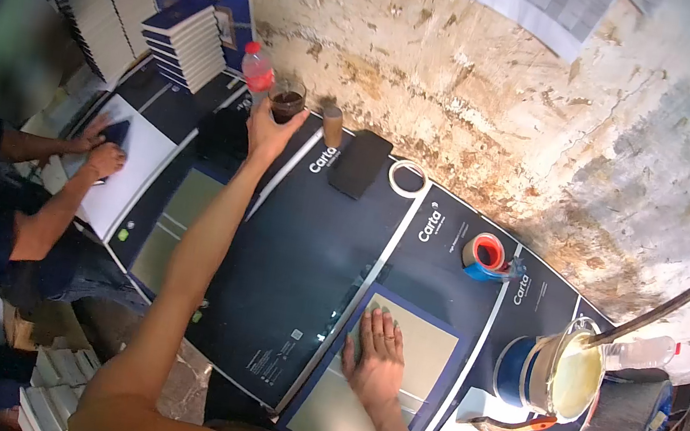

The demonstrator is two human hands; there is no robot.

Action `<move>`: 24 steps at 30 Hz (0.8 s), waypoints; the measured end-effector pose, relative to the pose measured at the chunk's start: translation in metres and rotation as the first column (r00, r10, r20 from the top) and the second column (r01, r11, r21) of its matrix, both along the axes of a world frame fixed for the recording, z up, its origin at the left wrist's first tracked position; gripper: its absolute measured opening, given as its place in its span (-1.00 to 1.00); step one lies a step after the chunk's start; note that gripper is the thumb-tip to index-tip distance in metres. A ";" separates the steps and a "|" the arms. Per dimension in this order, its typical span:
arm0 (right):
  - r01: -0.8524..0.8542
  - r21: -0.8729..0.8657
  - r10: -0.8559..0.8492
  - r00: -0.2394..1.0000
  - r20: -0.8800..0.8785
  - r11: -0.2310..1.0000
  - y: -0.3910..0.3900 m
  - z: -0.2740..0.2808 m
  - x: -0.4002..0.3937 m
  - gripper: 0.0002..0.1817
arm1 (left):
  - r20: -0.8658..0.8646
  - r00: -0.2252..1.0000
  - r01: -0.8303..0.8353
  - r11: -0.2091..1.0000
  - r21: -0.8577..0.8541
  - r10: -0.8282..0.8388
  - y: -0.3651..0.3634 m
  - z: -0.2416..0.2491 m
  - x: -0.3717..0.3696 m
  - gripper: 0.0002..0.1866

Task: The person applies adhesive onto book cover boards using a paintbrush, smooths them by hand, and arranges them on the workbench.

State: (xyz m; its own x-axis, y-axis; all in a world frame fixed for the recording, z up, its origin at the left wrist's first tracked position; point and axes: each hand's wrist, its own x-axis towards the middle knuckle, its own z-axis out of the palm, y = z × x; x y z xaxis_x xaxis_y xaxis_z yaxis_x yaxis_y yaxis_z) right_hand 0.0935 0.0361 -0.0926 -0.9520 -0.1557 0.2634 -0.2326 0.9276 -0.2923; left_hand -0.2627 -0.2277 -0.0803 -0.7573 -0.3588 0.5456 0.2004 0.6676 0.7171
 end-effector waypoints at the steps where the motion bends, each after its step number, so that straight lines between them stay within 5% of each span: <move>1: -0.002 -0.002 0.002 1.000 -0.021 1.000 0.000 -0.001 0.001 -0.45 | -0.007 1.000 -0.013 0.999 -0.034 0.013 0.001 0.018 0.019 -0.34; 9: 0.003 -0.009 -0.004 0.995 -0.097 1.000 0.004 -0.009 0.010 -0.46 | -0.068 0.957 0.283 0.959 -0.015 -0.283 0.004 0.136 0.166 -0.51; 12: 0.008 0.005 -0.007 0.994 -0.106 1.000 0.004 -0.010 0.011 -0.46 | 0.058 0.885 0.447 0.877 0.177 -0.463 0.015 0.190 0.239 -0.53; 18: 0.001 0.011 0.000 0.995 -0.103 1.000 0.003 -0.007 0.014 -0.48 | -0.064 0.747 0.664 0.739 0.110 -0.661 0.007 0.213 0.314 -0.42; 21: 0.003 0.008 -0.002 0.994 -0.105 1.000 0.002 -0.007 0.013 -0.47 | 0.015 0.686 0.720 0.681 0.131 -0.728 0.006 0.231 0.347 -0.38; 24: -0.016 0.049 0.021 0.995 -0.100 0.999 0.004 -0.007 0.013 -0.48 | 0.053 0.650 0.759 0.645 -0.084 -0.758 0.001 0.240 0.369 -0.30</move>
